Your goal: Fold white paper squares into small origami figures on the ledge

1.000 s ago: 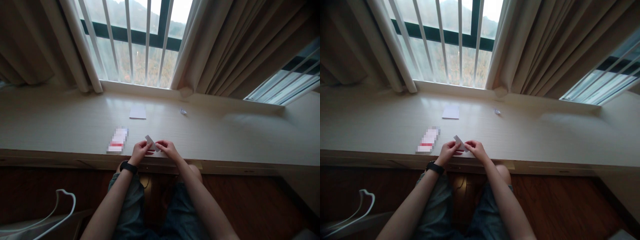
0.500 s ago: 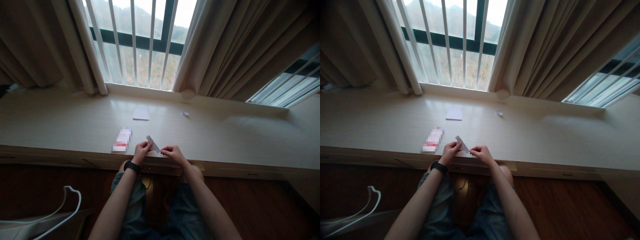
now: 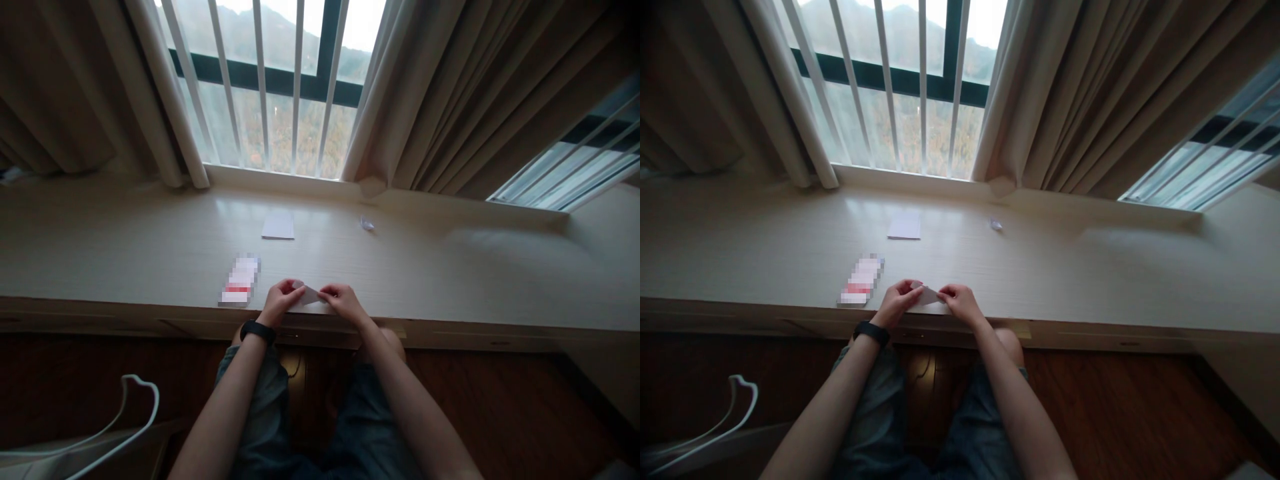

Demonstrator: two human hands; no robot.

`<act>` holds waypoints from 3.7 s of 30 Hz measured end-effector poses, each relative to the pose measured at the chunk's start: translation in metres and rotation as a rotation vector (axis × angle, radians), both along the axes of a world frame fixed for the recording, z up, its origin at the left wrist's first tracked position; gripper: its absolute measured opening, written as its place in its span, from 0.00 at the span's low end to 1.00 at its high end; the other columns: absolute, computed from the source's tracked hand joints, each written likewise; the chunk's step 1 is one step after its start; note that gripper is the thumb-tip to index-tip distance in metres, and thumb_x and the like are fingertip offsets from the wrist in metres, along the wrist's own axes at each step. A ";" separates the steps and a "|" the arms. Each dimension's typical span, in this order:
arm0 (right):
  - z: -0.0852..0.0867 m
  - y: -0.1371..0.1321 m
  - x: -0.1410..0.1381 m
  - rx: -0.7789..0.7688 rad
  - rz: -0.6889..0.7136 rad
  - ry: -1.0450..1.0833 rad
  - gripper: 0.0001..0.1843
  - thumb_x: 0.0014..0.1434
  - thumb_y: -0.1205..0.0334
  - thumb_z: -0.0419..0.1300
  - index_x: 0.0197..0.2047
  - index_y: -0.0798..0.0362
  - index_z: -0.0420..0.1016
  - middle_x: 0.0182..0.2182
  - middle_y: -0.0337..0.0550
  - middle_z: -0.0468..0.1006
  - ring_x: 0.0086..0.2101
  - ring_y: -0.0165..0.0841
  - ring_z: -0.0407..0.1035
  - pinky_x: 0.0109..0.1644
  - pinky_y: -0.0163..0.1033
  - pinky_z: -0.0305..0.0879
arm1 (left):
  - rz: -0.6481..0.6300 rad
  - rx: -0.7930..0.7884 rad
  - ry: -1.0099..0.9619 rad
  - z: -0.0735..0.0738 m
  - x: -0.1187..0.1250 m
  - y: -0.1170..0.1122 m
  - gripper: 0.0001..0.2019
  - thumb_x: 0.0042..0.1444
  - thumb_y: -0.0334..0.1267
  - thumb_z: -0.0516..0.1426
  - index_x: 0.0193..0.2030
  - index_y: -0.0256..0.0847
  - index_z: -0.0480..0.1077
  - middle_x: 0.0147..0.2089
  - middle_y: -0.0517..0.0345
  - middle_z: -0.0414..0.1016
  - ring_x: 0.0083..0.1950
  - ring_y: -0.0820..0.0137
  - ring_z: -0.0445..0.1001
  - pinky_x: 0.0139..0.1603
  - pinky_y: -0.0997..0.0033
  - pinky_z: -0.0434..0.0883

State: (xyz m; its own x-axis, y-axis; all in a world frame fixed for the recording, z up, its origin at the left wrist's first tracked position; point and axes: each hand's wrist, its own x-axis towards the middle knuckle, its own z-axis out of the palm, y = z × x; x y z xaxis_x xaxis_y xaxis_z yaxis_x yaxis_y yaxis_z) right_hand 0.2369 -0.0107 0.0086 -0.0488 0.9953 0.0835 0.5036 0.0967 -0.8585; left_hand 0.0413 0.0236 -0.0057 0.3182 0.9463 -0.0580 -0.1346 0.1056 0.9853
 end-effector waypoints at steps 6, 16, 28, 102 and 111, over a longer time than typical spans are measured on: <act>0.010 -0.009 0.019 0.121 0.046 -0.224 0.08 0.60 0.61 0.58 0.36 0.50 0.80 0.33 0.43 0.81 0.35 0.34 0.72 0.41 0.37 0.64 | -0.143 0.156 0.308 0.006 0.000 0.004 0.16 0.48 0.49 0.64 0.36 0.37 0.79 0.37 0.50 0.81 0.40 0.62 0.76 0.41 0.68 0.70; 0.009 -0.008 0.020 0.120 -0.024 -0.176 0.10 0.59 0.59 0.57 0.35 0.49 0.80 0.32 0.43 0.81 0.34 0.36 0.71 0.40 0.39 0.63 | -0.235 0.195 0.335 0.003 -0.004 0.004 0.16 0.48 0.48 0.62 0.37 0.39 0.81 0.36 0.52 0.82 0.37 0.63 0.77 0.36 0.70 0.69; -0.003 -0.020 0.047 0.240 -0.574 -0.015 0.18 0.60 0.48 0.56 0.39 0.55 0.78 0.37 0.51 0.80 0.37 0.41 0.72 0.42 0.43 0.65 | -0.135 0.312 0.450 -0.001 0.006 -0.002 0.15 0.50 0.50 0.62 0.33 0.40 0.80 0.34 0.52 0.81 0.37 0.62 0.77 0.38 0.69 0.71; -0.024 0.013 -0.013 0.056 -0.120 0.481 0.19 0.52 0.47 0.65 0.39 0.54 0.76 0.34 0.47 0.81 0.33 0.38 0.77 0.37 0.41 0.75 | 0.071 0.115 0.177 -0.013 0.034 0.028 0.20 0.45 0.54 0.65 0.35 0.36 0.76 0.35 0.51 0.80 0.34 0.65 0.80 0.35 0.69 0.77; -0.028 0.011 -0.014 0.153 -0.245 0.398 0.14 0.56 0.52 0.61 0.42 0.52 0.70 0.32 0.44 0.80 0.31 0.36 0.75 0.36 0.40 0.72 | 0.133 0.119 0.149 -0.015 0.035 0.028 0.20 0.47 0.51 0.65 0.38 0.37 0.73 0.39 0.50 0.79 0.36 0.65 0.80 0.34 0.69 0.78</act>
